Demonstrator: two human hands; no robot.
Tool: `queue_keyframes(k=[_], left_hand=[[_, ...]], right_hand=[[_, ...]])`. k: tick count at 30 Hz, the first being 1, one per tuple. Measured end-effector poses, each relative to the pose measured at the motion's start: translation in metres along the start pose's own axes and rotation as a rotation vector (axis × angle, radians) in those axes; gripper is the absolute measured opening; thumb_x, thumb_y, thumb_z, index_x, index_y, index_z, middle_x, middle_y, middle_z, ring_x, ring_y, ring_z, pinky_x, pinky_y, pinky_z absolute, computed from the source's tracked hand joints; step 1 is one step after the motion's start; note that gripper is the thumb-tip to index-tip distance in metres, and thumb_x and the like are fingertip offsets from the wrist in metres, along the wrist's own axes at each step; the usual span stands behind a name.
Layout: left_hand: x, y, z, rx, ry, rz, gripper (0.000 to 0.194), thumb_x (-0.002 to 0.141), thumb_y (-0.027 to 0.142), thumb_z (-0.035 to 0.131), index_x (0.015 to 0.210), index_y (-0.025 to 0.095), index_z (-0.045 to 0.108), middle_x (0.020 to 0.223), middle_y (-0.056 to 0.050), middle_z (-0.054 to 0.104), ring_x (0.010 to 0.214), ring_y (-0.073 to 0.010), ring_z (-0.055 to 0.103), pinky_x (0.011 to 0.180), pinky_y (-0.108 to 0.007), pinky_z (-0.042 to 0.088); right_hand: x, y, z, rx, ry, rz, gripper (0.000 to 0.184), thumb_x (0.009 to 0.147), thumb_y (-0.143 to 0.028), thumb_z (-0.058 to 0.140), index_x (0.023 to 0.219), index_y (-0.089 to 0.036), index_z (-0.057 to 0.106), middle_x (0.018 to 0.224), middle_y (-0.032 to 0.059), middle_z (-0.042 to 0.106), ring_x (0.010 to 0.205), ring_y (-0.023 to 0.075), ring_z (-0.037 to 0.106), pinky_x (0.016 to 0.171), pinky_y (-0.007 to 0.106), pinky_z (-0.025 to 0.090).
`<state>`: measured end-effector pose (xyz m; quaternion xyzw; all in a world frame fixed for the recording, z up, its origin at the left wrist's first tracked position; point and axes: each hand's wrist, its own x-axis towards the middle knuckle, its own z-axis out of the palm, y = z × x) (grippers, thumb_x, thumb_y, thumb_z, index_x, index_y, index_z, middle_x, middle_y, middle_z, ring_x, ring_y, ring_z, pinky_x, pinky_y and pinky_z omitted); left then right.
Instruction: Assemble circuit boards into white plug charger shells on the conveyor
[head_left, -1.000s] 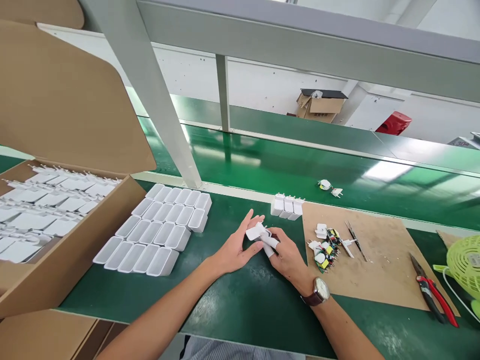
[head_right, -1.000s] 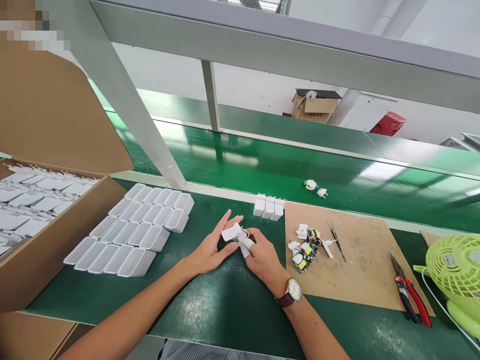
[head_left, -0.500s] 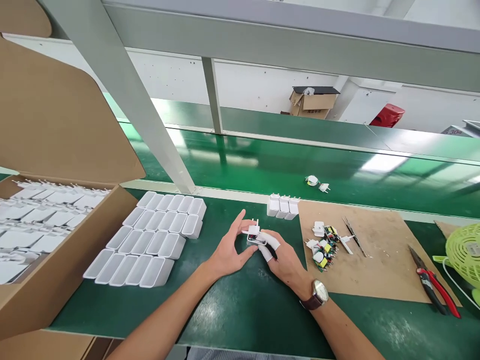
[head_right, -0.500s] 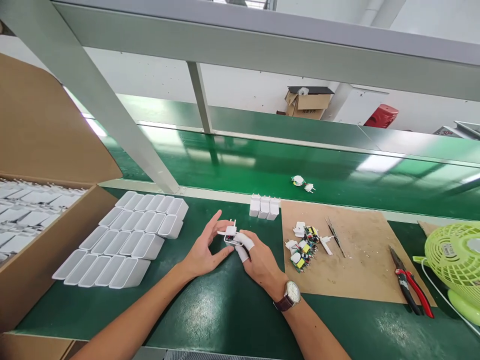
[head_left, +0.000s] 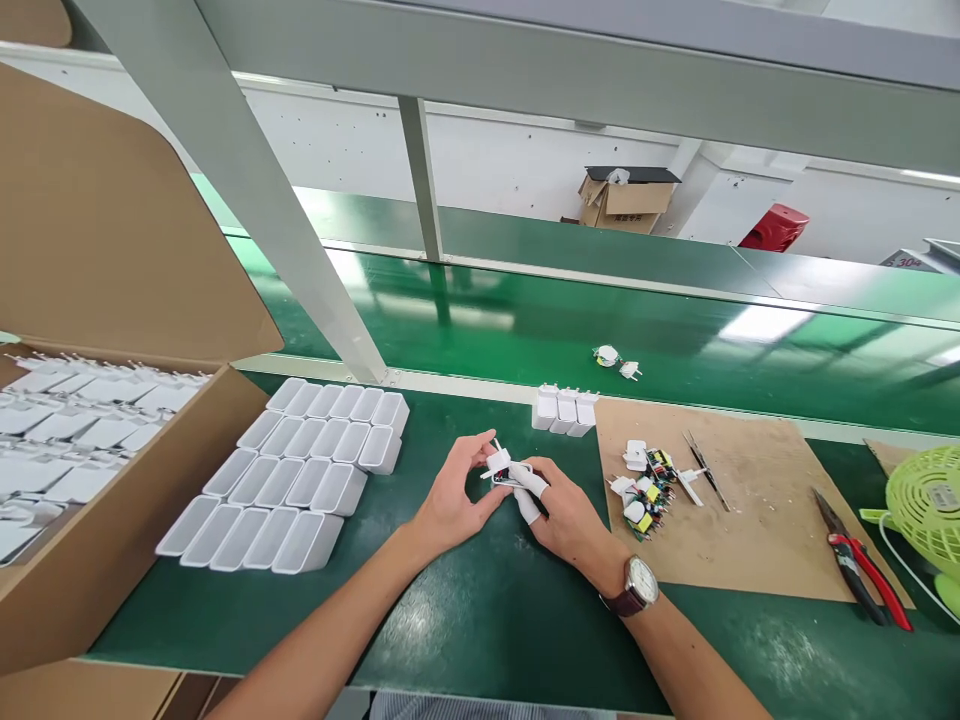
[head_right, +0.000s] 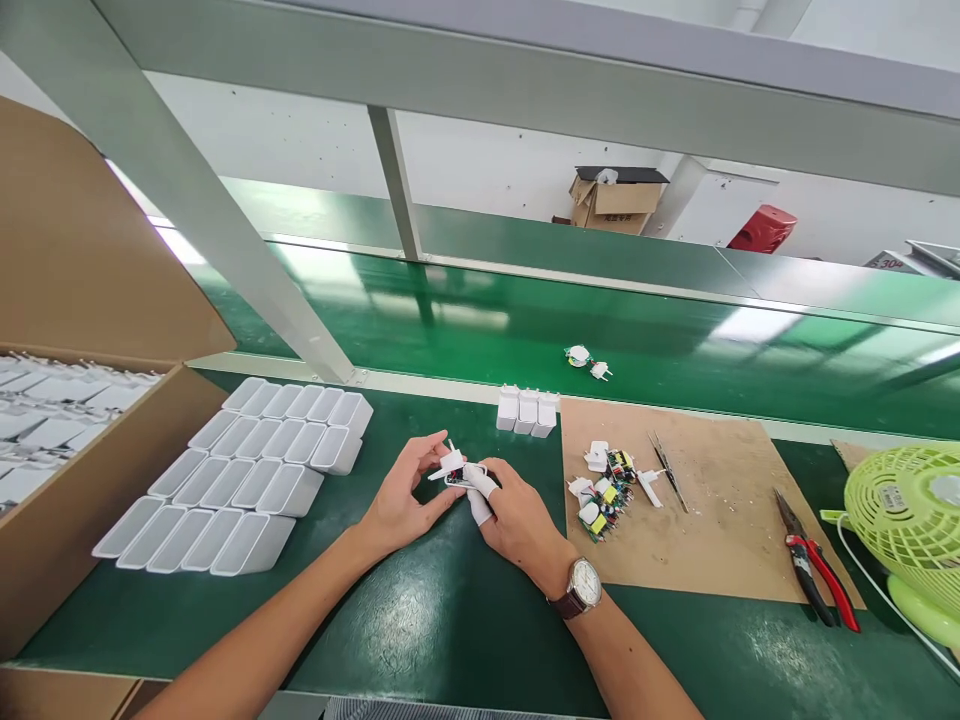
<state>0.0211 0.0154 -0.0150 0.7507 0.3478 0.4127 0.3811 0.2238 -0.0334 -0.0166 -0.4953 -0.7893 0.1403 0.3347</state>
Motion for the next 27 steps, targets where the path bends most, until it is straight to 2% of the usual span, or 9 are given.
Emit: queue_keyframes(k=[5,9,11,14,17,20,24,27], left_hand=[[0.000,-0.004,0.001,0.000,0.003,0.006,0.066,0.090,0.029,0.073,0.147,0.029,0.039,0.120,-0.009,0.061,0.111,-0.0249,0.067,0.101,-0.050,0.058],[0.000,-0.006,0.000,-0.026,0.009,-0.005,0.069,0.089,0.029,0.074,0.148,0.029,0.038,0.134,-0.012,0.056,0.116,-0.0259,0.067,0.105,-0.051,0.056],[0.000,-0.004,-0.001,-0.073,-0.007,-0.039,0.076,0.087,0.029,0.077,0.150,0.028,0.034,0.141,-0.014,0.053,0.121,-0.0278,0.067,0.108,-0.051,0.054],[0.001,0.001,-0.002,-0.111,-0.052,-0.069,0.089,0.083,0.031,0.082,0.153,0.028,0.029,0.145,-0.016,0.054,0.130,-0.0315,0.062,0.113,-0.054,0.049],[0.000,0.003,-0.001,-0.106,-0.071,-0.037,0.088,0.086,0.030,0.079,0.156,0.031,0.025,0.151,-0.016,0.049,0.132,-0.0314,0.060,0.112,-0.054,0.050],[-0.002,-0.003,0.001,-0.089,-0.077,-0.009,0.084,0.092,0.027,0.071,0.158,0.032,0.020,0.147,-0.015,0.051,0.128,-0.0283,0.063,0.110,-0.053,0.052],[-0.002,-0.014,0.001,-0.001,-0.101,-0.063,0.088,0.092,0.028,0.070,0.160,0.032,0.015,0.134,-0.011,0.059,0.126,-0.0268,0.061,0.113,-0.056,0.047],[-0.001,-0.013,0.001,0.029,-0.065,-0.019,0.092,0.087,0.038,0.077,0.159,0.032,0.020,0.130,-0.011,0.056,0.119,-0.0271,0.062,0.104,-0.053,0.054]], right_hand=[[-0.003,0.007,0.002,0.189,0.076,0.119,0.041,0.097,-0.023,0.059,0.137,-0.027,0.054,0.124,0.0086,0.068,0.110,0.0234,0.070,0.095,0.040,0.062],[-0.006,0.012,0.004,0.117,0.039,-0.013,0.046,0.097,-0.015,0.054,0.140,-0.031,0.056,0.141,0.0097,0.059,0.126,0.0251,0.062,0.106,0.044,0.057],[-0.006,0.012,0.004,0.098,0.044,-0.055,0.050,0.096,-0.011,0.052,0.141,-0.032,0.056,0.139,0.0100,0.060,0.124,0.0247,0.064,0.104,0.044,0.058],[-0.007,0.010,0.004,0.093,0.076,-0.044,0.050,0.095,-0.012,0.054,0.141,-0.031,0.056,0.133,0.0111,0.062,0.117,0.0249,0.067,0.099,0.043,0.060],[-0.006,0.007,0.002,0.082,0.060,-0.041,0.048,0.095,-0.012,0.054,0.139,-0.031,0.057,0.130,0.0113,0.062,0.115,0.0251,0.066,0.095,0.041,0.061],[-0.004,0.003,0.000,0.078,0.033,-0.033,0.047,0.096,-0.012,0.052,0.139,-0.030,0.057,0.127,0.0106,0.063,0.115,0.0252,0.065,0.094,0.041,0.062],[-0.001,0.001,0.001,0.122,0.017,0.048,0.042,0.097,-0.017,0.051,0.136,-0.028,0.058,0.128,0.0112,0.063,0.115,0.0262,0.065,0.099,0.045,0.059],[0.000,0.002,0.006,0.346,0.108,0.165,0.031,0.098,-0.024,0.053,0.128,-0.026,0.061,0.127,0.0118,0.065,0.113,0.0257,0.067,0.096,0.044,0.061]])
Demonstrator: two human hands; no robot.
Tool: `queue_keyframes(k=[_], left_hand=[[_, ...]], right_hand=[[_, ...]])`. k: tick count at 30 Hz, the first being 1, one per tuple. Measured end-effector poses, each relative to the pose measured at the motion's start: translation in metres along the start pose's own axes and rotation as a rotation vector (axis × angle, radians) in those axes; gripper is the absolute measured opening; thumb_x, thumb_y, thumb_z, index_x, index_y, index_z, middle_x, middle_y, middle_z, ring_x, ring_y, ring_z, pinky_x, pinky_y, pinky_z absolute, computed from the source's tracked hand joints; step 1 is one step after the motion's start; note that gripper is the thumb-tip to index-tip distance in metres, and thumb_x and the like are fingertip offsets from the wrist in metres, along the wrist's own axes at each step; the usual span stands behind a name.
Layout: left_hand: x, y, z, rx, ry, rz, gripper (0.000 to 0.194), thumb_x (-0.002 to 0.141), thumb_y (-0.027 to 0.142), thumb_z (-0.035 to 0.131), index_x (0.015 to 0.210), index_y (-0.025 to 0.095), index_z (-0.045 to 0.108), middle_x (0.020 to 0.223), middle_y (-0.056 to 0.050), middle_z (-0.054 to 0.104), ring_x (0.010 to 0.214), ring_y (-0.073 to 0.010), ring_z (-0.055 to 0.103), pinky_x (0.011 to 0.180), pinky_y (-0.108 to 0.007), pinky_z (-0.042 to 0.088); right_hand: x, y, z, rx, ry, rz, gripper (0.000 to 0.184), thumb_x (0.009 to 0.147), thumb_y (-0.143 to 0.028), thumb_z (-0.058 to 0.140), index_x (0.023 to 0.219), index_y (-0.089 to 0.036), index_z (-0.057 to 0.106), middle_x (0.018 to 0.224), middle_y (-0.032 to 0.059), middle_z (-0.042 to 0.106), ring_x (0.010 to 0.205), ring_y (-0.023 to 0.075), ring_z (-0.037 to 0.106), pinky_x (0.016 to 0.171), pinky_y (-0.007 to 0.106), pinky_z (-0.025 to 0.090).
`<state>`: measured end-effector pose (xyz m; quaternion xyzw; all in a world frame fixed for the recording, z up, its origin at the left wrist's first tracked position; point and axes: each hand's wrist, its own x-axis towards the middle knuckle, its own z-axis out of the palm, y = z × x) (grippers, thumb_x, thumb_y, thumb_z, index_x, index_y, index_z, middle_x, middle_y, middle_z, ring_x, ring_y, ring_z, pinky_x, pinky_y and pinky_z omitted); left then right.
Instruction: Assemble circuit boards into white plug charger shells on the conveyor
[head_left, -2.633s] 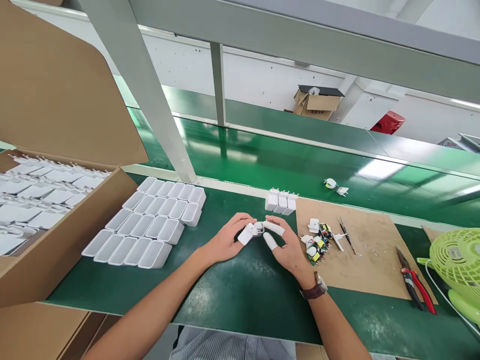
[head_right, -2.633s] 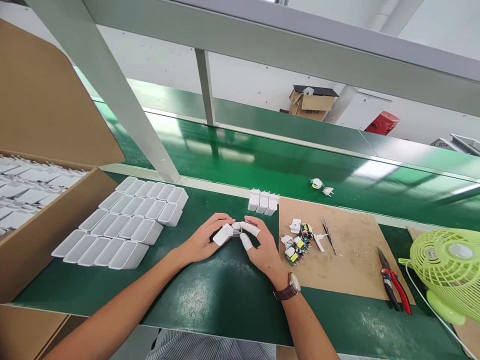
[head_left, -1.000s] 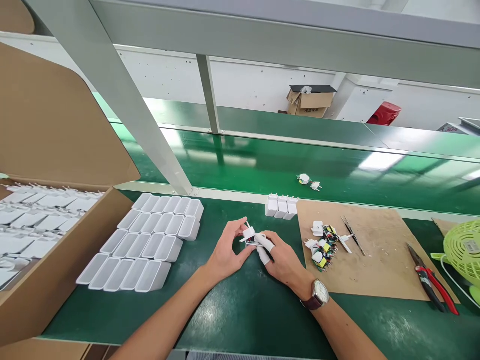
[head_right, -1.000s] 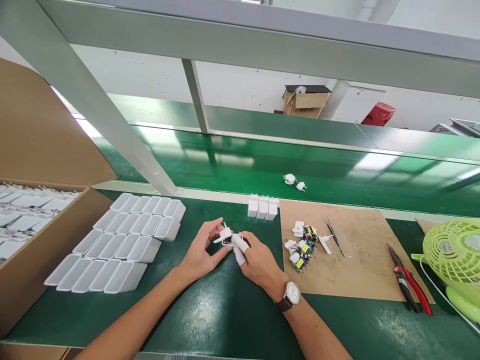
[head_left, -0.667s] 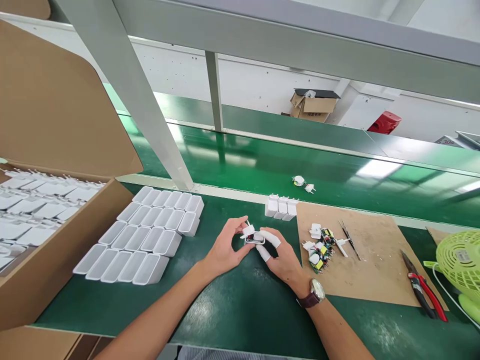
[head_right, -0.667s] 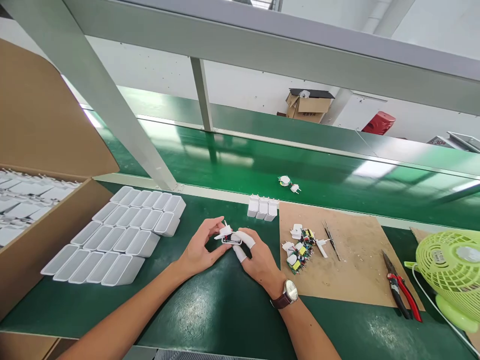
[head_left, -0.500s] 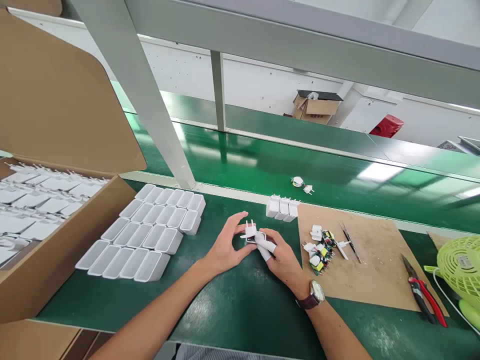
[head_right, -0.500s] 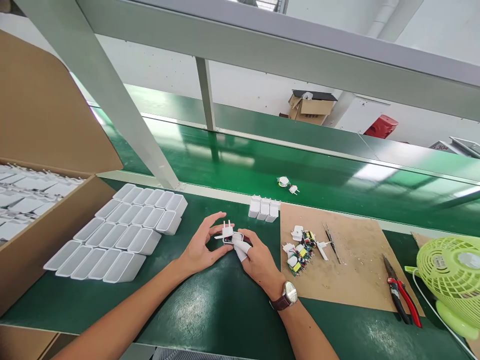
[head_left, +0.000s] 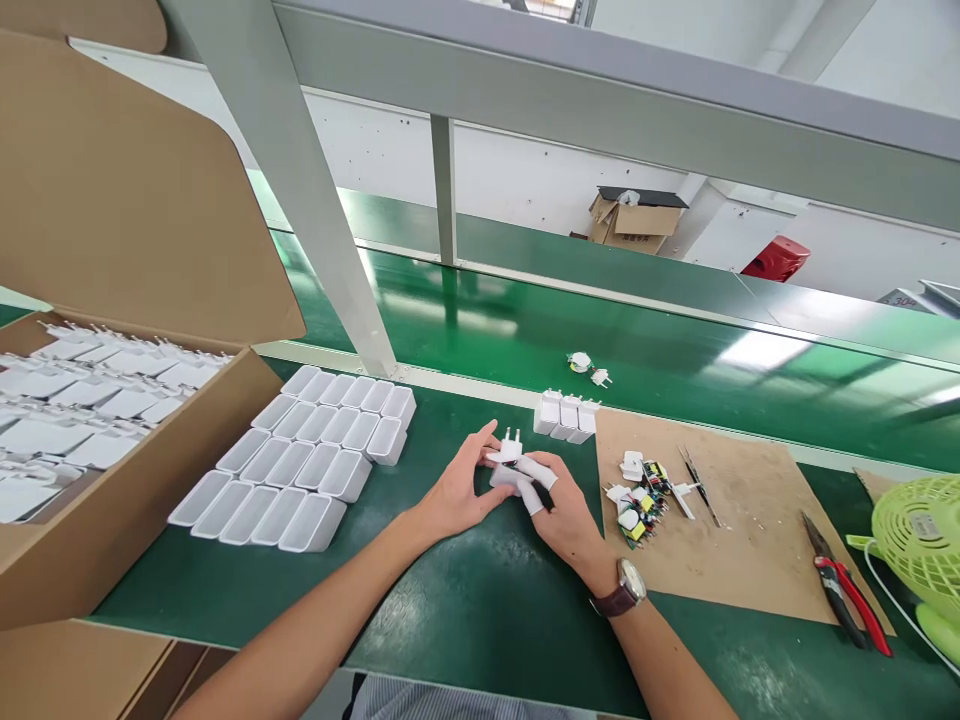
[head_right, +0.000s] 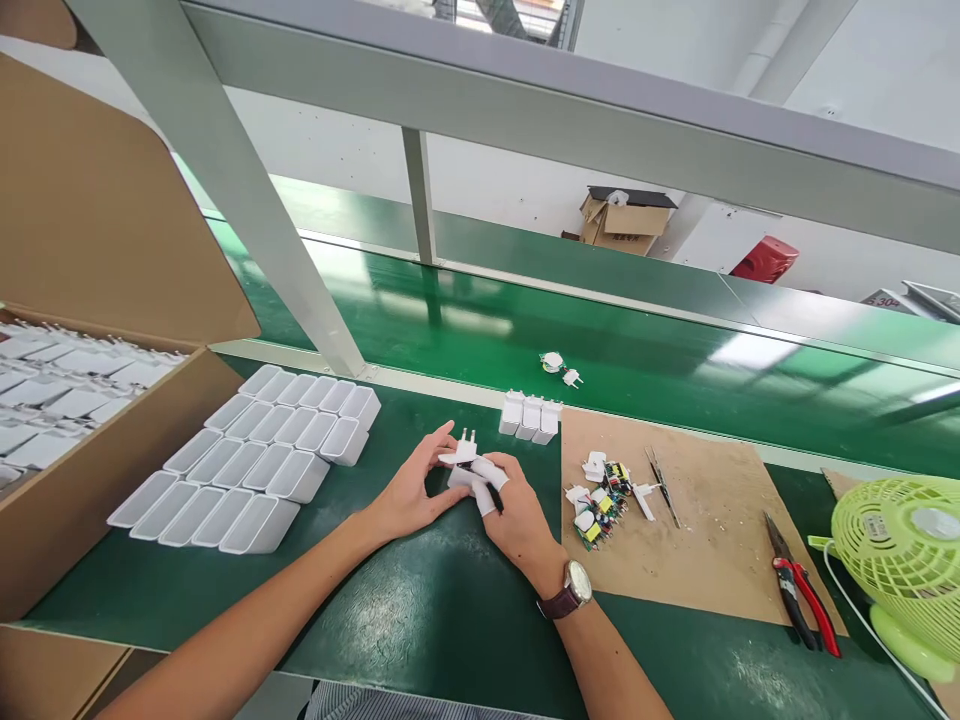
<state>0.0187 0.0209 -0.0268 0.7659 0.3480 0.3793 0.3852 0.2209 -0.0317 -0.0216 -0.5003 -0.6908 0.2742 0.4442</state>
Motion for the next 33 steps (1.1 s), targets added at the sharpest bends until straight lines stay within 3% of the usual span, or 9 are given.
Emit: queue_keyframes(k=[3,6,13,20,23,26,28,30,33], left_hand=[[-0.001,0.010,0.003,0.020,0.046,0.143,0.109,0.073,0.047,0.089,0.158,0.032,0.022,0.131,-0.012,0.053,0.113,-0.0286,0.062,0.097,-0.051,0.057],[-0.004,0.019,0.008,0.066,0.089,0.228,0.100,0.078,0.048,0.085,0.157,0.032,0.024,0.129,-0.011,0.057,0.112,-0.0284,0.063,0.094,-0.048,0.058],[-0.007,0.018,0.013,0.109,0.155,0.247,0.088,0.081,0.059,0.077,0.151,0.029,0.034,0.124,-0.011,0.062,0.103,-0.0258,0.067,0.087,-0.042,0.060],[-0.007,0.019,0.011,0.095,0.126,0.172,0.083,0.081,0.065,0.074,0.147,0.026,0.041,0.124,-0.011,0.065,0.103,-0.0255,0.068,0.086,-0.041,0.060],[-0.004,0.020,0.007,0.152,0.118,0.151,0.087,0.079,0.063,0.077,0.148,0.026,0.041,0.127,-0.012,0.065,0.114,-0.0296,0.065,0.096,-0.047,0.056],[-0.002,0.018,0.002,0.226,0.065,0.042,0.082,0.083,0.051,0.079,0.151,0.026,0.040,0.129,-0.011,0.066,0.124,-0.0334,0.058,0.106,-0.054,0.048],[-0.001,0.015,-0.002,0.216,-0.008,-0.078,0.084,0.084,0.042,0.079,0.154,0.026,0.036,0.130,-0.011,0.066,0.126,-0.0341,0.057,0.107,-0.055,0.047],[0.001,0.012,-0.006,0.159,-0.089,-0.198,0.089,0.082,0.036,0.080,0.157,0.026,0.033,0.129,-0.011,0.066,0.122,-0.0332,0.059,0.105,-0.054,0.049],[0.004,0.011,-0.014,0.019,-0.147,-0.255,0.081,0.083,0.029,0.076,0.154,0.027,0.039,0.134,-0.011,0.063,0.122,-0.0297,0.061,0.106,-0.049,0.050]], right_hand=[[-0.001,0.001,0.005,0.382,0.044,0.191,0.024,0.100,-0.032,0.052,0.120,-0.023,0.060,0.112,0.0098,0.073,0.095,0.0238,0.074,0.077,0.039,0.066],[-0.002,-0.003,0.008,0.588,-0.075,0.326,0.027,0.103,-0.035,0.043,0.116,-0.021,0.062,0.098,0.0083,0.077,0.083,0.0247,0.077,0.070,0.039,0.066],[-0.001,-0.012,0.010,0.580,-0.137,0.363,0.034,0.103,-0.037,0.041,0.114,-0.022,0.069,0.091,0.0091,0.078,0.090,0.0289,0.076,0.081,0.046,0.063],[-0.003,-0.013,0.011,0.699,-0.119,0.511,0.032,0.098,-0.047,0.051,0.112,-0.023,0.066,0.093,0.0072,0.076,0.087,0.0275,0.074,0.075,0.041,0.062],[-0.003,-0.013,0.009,0.617,-0.018,0.513,0.034,0.095,-0.051,0.056,0.114,-0.023,0.063,0.100,0.0064,0.074,0.089,0.0254,0.073,0.081,0.042,0.061],[-0.005,-0.014,0.006,0.336,0.153,0.378,0.031,0.088,-0.045,0.067,0.108,-0.023,0.060,0.103,0.0059,0.069,0.091,0.0230,0.069,0.087,0.041,0.059],[-0.005,-0.014,0.003,0.131,0.144,0.280,0.027,0.084,-0.039,0.071,0.103,-0.023,0.059,0.102,0.0049,0.066,0.091,0.0217,0.066,0.088,0.041,0.057],[-0.006,-0.012,-0.001,0.009,0.072,0.268,0.032,0.080,-0.037,0.075,0.104,-0.023,0.058,0.101,0.0040,0.063,0.090,0.0215,0.064,0.089,0.042,0.056],[-0.004,-0.003,-0.006,0.031,0.038,0.300,0.063,0.073,-0.035,0.082,0.125,-0.022,0.050,0.114,0.0079,0.062,0.099,0.0239,0.064,0.095,0.046,0.056]])
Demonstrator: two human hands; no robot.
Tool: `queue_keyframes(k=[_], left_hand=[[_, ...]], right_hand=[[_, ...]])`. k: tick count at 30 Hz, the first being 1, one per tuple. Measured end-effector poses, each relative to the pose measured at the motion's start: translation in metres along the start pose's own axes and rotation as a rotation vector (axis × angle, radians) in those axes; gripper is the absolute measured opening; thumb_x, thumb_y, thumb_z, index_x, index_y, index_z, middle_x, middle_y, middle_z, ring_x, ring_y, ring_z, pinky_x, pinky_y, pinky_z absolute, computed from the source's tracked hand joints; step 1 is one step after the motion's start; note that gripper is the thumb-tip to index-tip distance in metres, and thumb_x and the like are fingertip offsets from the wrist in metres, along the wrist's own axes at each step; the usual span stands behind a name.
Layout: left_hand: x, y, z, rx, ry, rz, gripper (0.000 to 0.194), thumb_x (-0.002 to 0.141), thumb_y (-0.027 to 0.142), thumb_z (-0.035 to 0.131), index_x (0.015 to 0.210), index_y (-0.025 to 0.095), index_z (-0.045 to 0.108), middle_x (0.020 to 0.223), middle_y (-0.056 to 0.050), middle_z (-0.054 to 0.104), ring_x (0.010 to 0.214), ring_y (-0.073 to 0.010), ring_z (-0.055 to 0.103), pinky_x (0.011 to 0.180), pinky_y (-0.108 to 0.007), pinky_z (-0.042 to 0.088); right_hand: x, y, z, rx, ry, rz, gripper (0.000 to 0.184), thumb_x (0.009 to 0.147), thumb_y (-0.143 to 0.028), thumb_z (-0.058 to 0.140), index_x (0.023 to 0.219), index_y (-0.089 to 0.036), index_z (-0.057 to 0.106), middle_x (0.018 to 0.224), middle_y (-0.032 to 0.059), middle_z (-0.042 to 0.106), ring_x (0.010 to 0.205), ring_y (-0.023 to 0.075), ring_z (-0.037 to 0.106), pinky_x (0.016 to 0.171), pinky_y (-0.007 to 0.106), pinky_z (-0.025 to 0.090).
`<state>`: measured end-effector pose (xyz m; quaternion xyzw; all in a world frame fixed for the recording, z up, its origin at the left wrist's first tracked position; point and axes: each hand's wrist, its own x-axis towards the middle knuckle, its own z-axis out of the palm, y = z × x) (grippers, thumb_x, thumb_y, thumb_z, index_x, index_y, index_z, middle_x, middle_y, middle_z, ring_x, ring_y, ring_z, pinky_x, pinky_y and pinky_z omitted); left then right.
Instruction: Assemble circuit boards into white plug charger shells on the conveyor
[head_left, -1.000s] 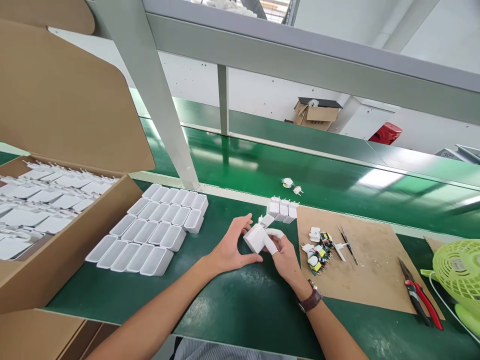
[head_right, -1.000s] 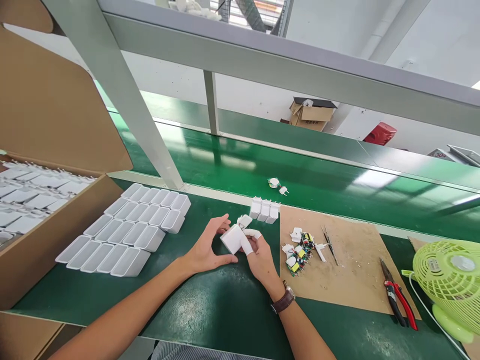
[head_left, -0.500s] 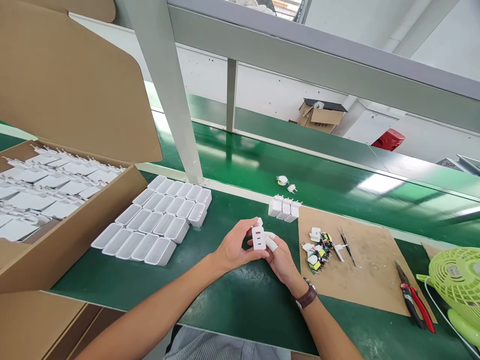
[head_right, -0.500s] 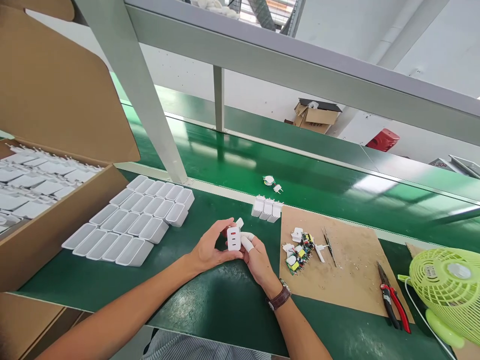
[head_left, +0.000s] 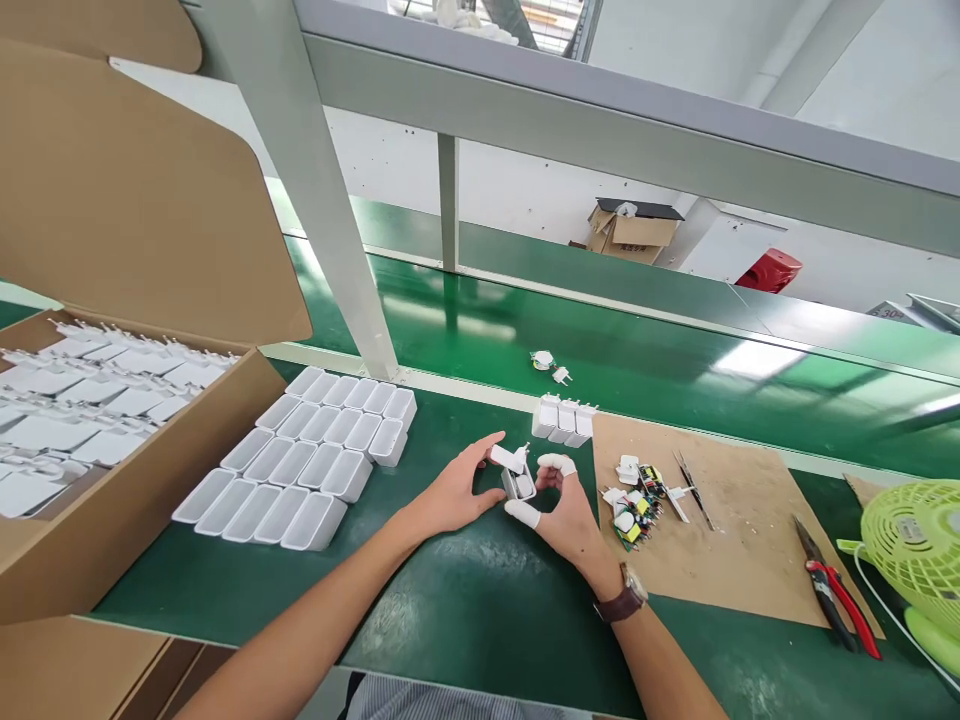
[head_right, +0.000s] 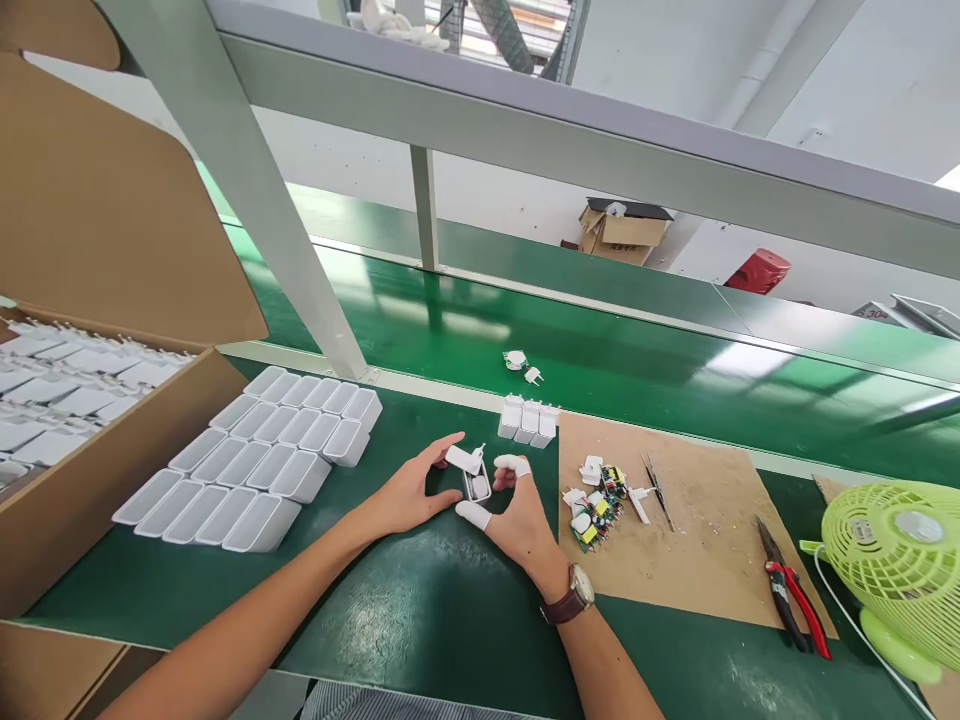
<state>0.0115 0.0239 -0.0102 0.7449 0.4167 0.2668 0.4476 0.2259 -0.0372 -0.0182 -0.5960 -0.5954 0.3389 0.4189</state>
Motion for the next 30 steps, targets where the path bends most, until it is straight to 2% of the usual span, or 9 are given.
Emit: queue_keyframes(k=[2,4,7,9,13,19,22,26,30], left_hand=[[0.002,0.004,-0.006,-0.130,-0.029,0.066,0.070,0.086,0.025,0.071,0.151,0.027,0.043,0.144,-0.010,0.058,0.130,-0.0277,0.057,0.110,-0.046,0.048],[0.003,0.009,-0.010,-0.246,-0.058,0.128,0.056,0.091,0.027,0.068,0.145,0.027,0.051,0.147,-0.010,0.057,0.134,-0.0262,0.055,0.112,-0.045,0.047],[0.003,0.015,-0.011,-0.290,-0.049,0.179,0.024,0.091,0.030,0.072,0.114,0.023,0.069,0.141,-0.011,0.063,0.128,-0.0264,0.062,0.111,-0.046,0.048],[0.002,0.018,-0.010,-0.249,-0.054,0.233,0.015,0.086,0.028,0.078,0.095,0.020,0.070,0.142,-0.012,0.063,0.125,-0.0272,0.064,0.109,-0.046,0.050],[0.002,0.024,-0.006,-0.107,-0.115,0.367,0.013,0.085,0.023,0.077,0.094,0.021,0.067,0.141,-0.010,0.064,0.133,-0.0267,0.059,0.112,-0.046,0.048],[0.003,0.032,-0.007,0.170,-0.064,0.459,0.019,0.090,0.020,0.067,0.109,0.024,0.068,0.137,-0.010,0.066,0.126,-0.0237,0.065,0.106,-0.041,0.054],[0.004,0.033,-0.014,0.230,-0.138,0.414,0.016,0.094,0.025,0.065,0.109,0.025,0.070,0.143,-0.009,0.063,0.131,-0.0247,0.062,0.110,-0.043,0.052],[0.005,0.031,-0.019,0.176,-0.262,0.312,0.019,0.093,0.033,0.069,0.110,0.025,0.066,0.151,-0.010,0.056,0.139,-0.0272,0.055,0.115,-0.047,0.047],[0.007,0.027,-0.016,0.112,-0.241,0.283,0.021,0.089,0.035,0.075,0.101,0.022,0.064,0.145,-0.012,0.059,0.132,-0.0264,0.060,0.111,-0.046,0.049]], right_hand=[[0.003,0.007,-0.002,0.077,-0.066,-0.056,0.084,0.075,-0.033,0.081,0.145,-0.022,0.036,0.138,0.0142,0.054,0.122,0.0269,0.060,0.108,0.049,0.050],[0.006,0.013,-0.002,0.157,-0.191,-0.118,0.090,0.082,-0.028,0.073,0.156,-0.024,0.021,0.156,0.0154,0.042,0.141,0.0269,0.048,0.119,0.051,0.039],[0.006,0.016,0.003,0.217,-0.297,-0.107,0.089,0.087,-0.026,0.070,0.159,-0.025,0.019,0.155,0.0140,0.048,0.142,0.0262,0.048,0.122,0.053,0.035],[0.006,0.017,0.009,0.203,-0.290,-0.092,0.091,0.085,-0.030,0.074,0.159,-0.025,0.022,0.149,0.0138,0.054,0.137,0.0271,0.054,0.119,0.052,0.039],[0.007,0.020,0.015,0.149,-0.240,-0.105,0.095,0.081,-0.035,0.078,0.159,-0.020,0.025,0.149,0.0163,0.053,0.136,0.0294,0.053,0.118,0.053,0.040],[0.007,0.009,0.009,0.125,-0.235,-0.130,0.089,0.082,-0.029,0.074,0.158,-0.019,0.027,0.149,0.0165,0.052,0.137,0.0300,0.052,0.118,0.053,0.040],[0.007,-0.001,0.004,0.139,-0.241,-0.123,0.090,0.083,-0.030,0.075,0.158,-0.019,0.027,0.149,0.0167,0.052,0.137,0.0301,0.052,0.116,0.052,0.042],[0.009,-0.001,0.003,0.166,-0.249,-0.099,0.096,0.079,-0.033,0.080,0.158,-0.018,0.027,0.146,0.0176,0.055,0.133,0.0314,0.056,0.115,0.054,0.043],[0.010,0.009,0.008,0.198,-0.258,-0.117,0.101,0.079,-0.031,0.081,0.160,-0.019,0.022,0.143,0.0160,0.056,0.132,0.0301,0.056,0.116,0.054,0.043]])
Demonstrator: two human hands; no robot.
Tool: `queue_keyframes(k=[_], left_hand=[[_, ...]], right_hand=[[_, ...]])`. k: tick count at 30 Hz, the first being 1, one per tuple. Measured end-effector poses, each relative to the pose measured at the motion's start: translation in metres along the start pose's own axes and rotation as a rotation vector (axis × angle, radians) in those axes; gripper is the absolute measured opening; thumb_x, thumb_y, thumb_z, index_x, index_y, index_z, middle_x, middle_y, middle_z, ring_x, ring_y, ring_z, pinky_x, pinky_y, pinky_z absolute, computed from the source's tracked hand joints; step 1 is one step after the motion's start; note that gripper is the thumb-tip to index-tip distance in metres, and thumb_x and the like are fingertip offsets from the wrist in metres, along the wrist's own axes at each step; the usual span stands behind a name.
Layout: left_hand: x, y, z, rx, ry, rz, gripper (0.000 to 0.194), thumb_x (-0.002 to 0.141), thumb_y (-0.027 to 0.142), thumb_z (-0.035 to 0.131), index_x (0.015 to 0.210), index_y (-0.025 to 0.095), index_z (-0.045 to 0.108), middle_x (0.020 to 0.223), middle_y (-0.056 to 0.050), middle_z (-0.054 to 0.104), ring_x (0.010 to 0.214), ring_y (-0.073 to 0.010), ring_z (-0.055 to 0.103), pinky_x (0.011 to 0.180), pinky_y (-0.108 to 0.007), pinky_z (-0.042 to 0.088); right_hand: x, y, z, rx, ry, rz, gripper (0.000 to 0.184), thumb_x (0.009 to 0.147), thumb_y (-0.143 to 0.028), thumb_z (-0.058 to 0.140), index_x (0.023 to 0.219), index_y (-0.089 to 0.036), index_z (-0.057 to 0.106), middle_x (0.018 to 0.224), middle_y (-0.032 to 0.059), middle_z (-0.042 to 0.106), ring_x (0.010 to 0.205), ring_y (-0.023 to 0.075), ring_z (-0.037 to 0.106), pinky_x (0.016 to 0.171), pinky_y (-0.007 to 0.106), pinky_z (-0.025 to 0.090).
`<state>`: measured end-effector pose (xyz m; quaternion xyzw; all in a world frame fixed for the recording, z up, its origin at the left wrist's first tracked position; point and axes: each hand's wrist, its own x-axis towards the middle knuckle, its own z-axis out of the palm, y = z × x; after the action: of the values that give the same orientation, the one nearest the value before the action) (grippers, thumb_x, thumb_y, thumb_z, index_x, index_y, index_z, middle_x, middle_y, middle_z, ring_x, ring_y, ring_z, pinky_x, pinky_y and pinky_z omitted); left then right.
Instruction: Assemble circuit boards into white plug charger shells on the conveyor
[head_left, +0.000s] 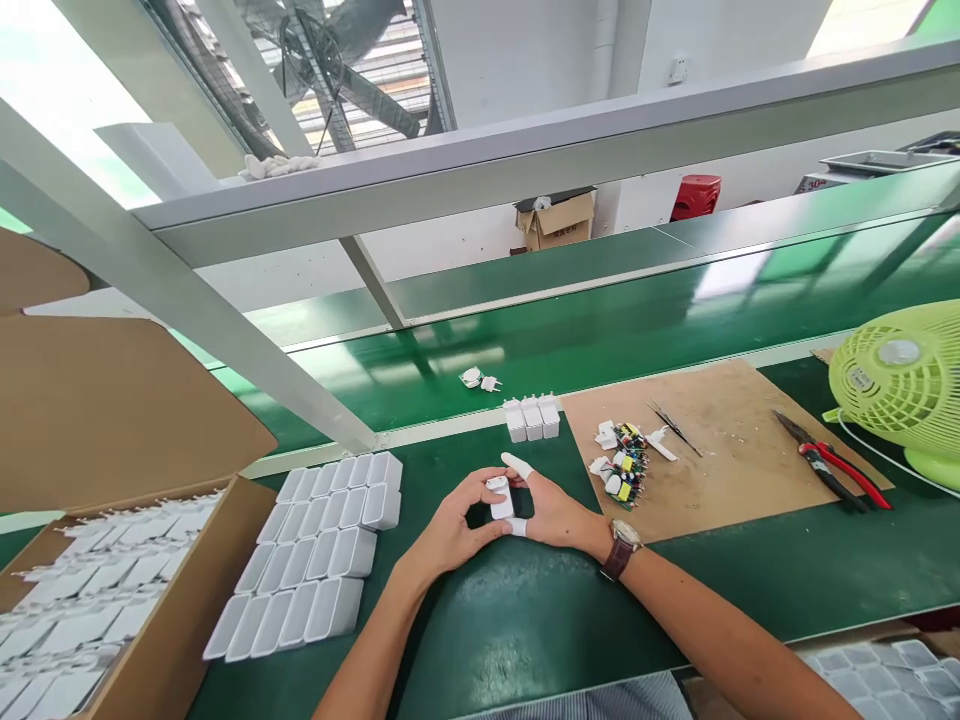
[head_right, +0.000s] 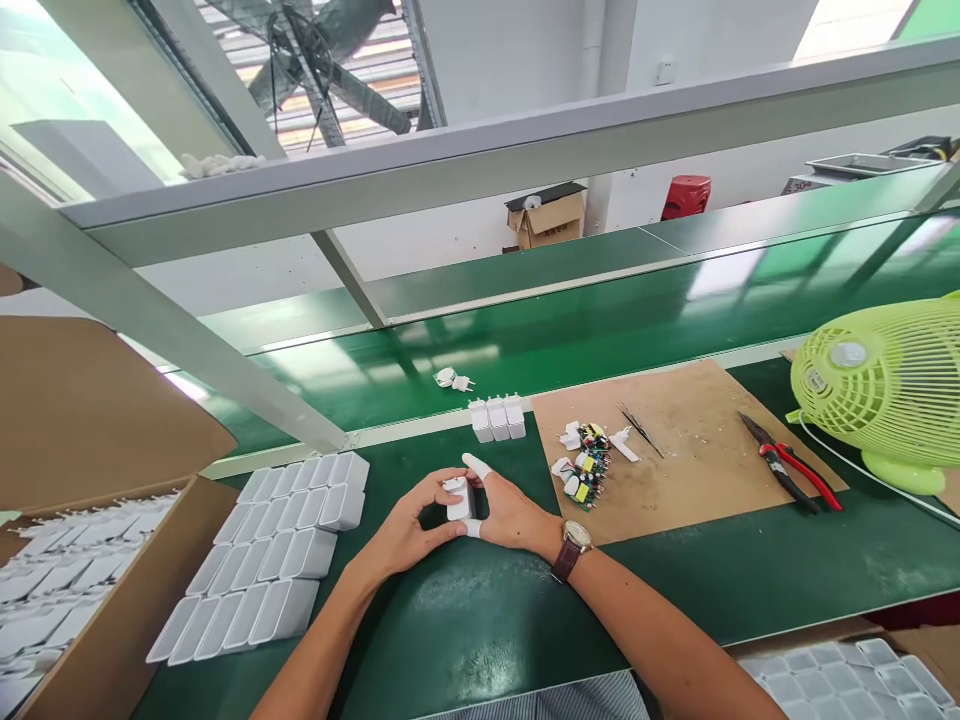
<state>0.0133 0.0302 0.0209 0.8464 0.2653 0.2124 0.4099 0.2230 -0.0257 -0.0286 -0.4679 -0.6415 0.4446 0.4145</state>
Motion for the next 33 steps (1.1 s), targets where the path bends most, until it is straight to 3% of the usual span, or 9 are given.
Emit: queue_keyframes(k=[4,8,14,17,20,23,25,30,33], left_hand=[[0.016,-0.011,-0.004,-0.056,0.149,-0.123,0.026,0.083,0.039,0.077,0.098,0.021,0.066,0.135,-0.011,0.062,0.120,-0.0253,0.065,0.100,-0.045,0.057],[0.055,-0.025,-0.017,-0.099,0.305,-0.261,0.033,0.075,0.041,0.079,0.098,0.020,0.066,0.139,-0.011,0.061,0.122,-0.0281,0.063,0.106,-0.051,0.053],[0.096,-0.035,-0.013,-0.131,0.309,-0.270,0.040,0.071,0.044,0.081,0.094,0.017,0.063,0.137,-0.015,0.063,0.102,-0.0243,0.071,0.098,-0.049,0.057],[0.099,-0.034,-0.014,-0.140,0.278,-0.254,0.044,0.068,0.049,0.084,0.092,0.016,0.065,0.144,-0.017,0.058,0.113,-0.0271,0.068,0.097,-0.044,0.056],[0.104,-0.035,-0.032,-0.113,0.308,-0.258,0.045,0.071,0.057,0.080,0.086,0.016,0.067,0.147,-0.017,0.057,0.127,-0.0300,0.062,0.102,-0.041,0.053],[0.117,-0.041,-0.060,-0.022,0.445,-0.327,0.040,0.082,0.058,0.069,0.090,0.018,0.069,0.146,-0.014,0.058,0.140,-0.0316,0.050,0.110,-0.044,0.045],[0.128,-0.046,-0.072,0.042,0.518,-0.399,0.033,0.082,0.051,0.073,0.088,0.019,0.071,0.140,-0.014,0.062,0.144,-0.0338,0.045,0.113,-0.046,0.041],[0.143,-0.053,-0.078,0.085,0.639,-0.535,0.027,0.088,0.040,0.073,0.095,0.015,0.070,0.111,-0.010,0.073,0.113,-0.0265,0.067,0.103,-0.049,0.049],[0.138,-0.041,-0.082,0.086,0.817,-0.533,0.034,0.089,0.044,0.068,0.105,0.014,0.068,0.116,-0.014,0.071,0.115,-0.0290,0.065,0.104,-0.048,0.049]], right_hand=[[-0.003,0.007,0.004,-0.129,0.065,-0.066,0.094,0.084,-0.021,0.073,0.161,-0.020,0.018,0.147,0.0181,0.049,0.132,0.0292,0.056,0.114,0.052,0.045],[-0.008,0.005,0.005,-0.325,0.075,-0.180,0.080,0.092,-0.018,0.062,0.160,-0.019,0.020,0.150,0.0209,0.044,0.136,0.0316,0.052,0.114,0.054,0.045],[-0.009,-0.001,0.001,-0.474,0.025,-0.243,0.071,0.094,-0.017,0.055,0.159,-0.012,0.025,0.149,0.0246,0.047,0.140,0.0349,0.049,0.115,0.054,0.045],[-0.010,-0.001,0.002,-0.511,0.030,-0.249,0.069,0.095,-0.016,0.053,0.158,-0.013,0.026,0.148,0.0231,0.048,0.138,0.0343,0.050,0.113,0.053,0.048],[-0.010,0.001,0.005,-0.539,0.042,-0.286,0.066,0.096,-0.016,0.050,0.158,-0.012,0.027,0.147,0.0234,0.049,0.138,0.0342,0.051,0.112,0.053,0.049],[-0.011,0.001,0.006,-0.541,0.050,-0.311,0.067,0.095,-0.014,0.050,0.158,-0.013,0.027,0.146,0.0228,0.051,0.137,0.0335,0.052,0.110,0.052,0.051],[-0.010,-0.001,0.005,-0.541,0.051,-0.312,0.068,0.094,-0.014,0.051,0.158,-0.014,0.028,0.145,0.0224,0.052,0.136,0.0334,0.053,0.110,0.052,0.051],[-0.011,-0.007,-0.001,-0.525,0.028,-0.299,0.067,0.092,-0.012,0.052,0.156,-0.012,0.033,0.144,0.0241,0.053,0.132,0.0352,0.056,0.107,0.053,0.053],[-0.010,-0.006,-0.005,-0.515,0.045,-0.307,0.066,0.092,-0.013,0.052,0.156,-0.012,0.034,0.143,0.0237,0.055,0.129,0.0356,0.059,0.105,0.054,0.055]])
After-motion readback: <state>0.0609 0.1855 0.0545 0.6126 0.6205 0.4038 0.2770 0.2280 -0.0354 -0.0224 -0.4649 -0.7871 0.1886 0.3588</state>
